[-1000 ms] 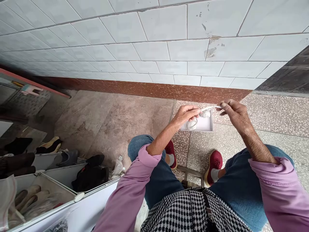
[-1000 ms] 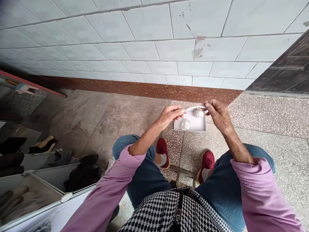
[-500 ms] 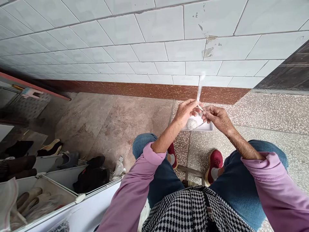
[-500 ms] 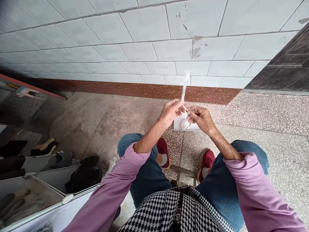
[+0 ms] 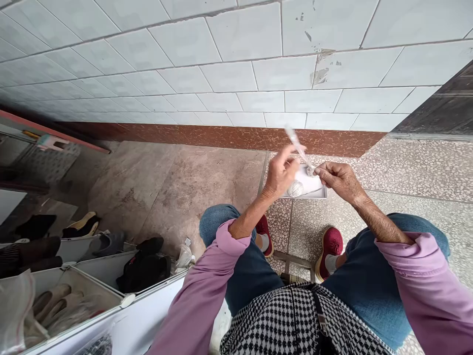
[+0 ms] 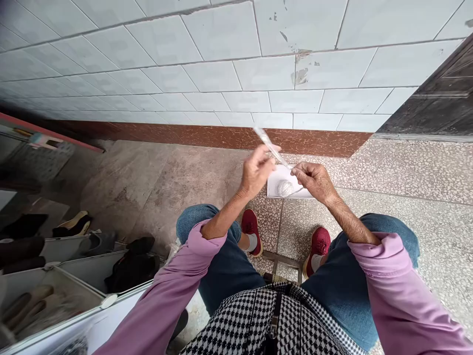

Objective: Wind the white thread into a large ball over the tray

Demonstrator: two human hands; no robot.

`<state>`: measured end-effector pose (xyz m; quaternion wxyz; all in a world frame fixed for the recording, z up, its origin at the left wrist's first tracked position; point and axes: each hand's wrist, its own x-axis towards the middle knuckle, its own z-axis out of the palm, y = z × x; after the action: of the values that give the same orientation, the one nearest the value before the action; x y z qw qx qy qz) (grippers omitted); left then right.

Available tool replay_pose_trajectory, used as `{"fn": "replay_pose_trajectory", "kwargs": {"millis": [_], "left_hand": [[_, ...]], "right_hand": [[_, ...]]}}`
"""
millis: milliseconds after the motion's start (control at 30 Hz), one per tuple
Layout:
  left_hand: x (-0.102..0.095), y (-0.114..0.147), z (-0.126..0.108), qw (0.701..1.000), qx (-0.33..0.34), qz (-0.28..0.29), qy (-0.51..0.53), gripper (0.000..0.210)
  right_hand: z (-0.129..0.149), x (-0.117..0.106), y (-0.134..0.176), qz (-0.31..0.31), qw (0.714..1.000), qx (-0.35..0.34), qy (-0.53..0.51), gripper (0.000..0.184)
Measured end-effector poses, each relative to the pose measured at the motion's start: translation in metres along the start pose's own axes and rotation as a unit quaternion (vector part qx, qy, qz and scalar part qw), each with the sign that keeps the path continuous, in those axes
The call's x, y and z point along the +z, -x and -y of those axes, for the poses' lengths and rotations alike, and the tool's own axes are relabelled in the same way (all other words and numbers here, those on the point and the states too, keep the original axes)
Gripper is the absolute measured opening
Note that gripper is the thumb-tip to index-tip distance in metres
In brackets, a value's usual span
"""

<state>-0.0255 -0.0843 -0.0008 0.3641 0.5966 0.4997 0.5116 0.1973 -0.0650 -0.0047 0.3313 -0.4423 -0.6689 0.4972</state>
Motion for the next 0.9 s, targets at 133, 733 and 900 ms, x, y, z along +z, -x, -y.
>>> {"fn": "replay_pose_trajectory", "kwargs": {"millis": [133, 733, 900], "left_hand": [[-0.016, -0.007, 0.008, 0.982, 0.011, -0.189, -0.009, 0.015], [0.011, 0.009, 0.018, 0.864, -0.268, 0.286, 0.316, 0.057], [0.011, 0.01, 0.012, 0.851, -0.289, 0.288, 0.332, 0.057]], "right_hand": [[-0.008, -0.009, -0.001, -0.043, 0.999, 0.004, 0.027, 0.05], [0.005, -0.01, 0.002, -0.013, 0.997, -0.004, -0.071, 0.058], [0.01, -0.017, 0.005, -0.066, 0.996, -0.015, -0.054, 0.065]]}}
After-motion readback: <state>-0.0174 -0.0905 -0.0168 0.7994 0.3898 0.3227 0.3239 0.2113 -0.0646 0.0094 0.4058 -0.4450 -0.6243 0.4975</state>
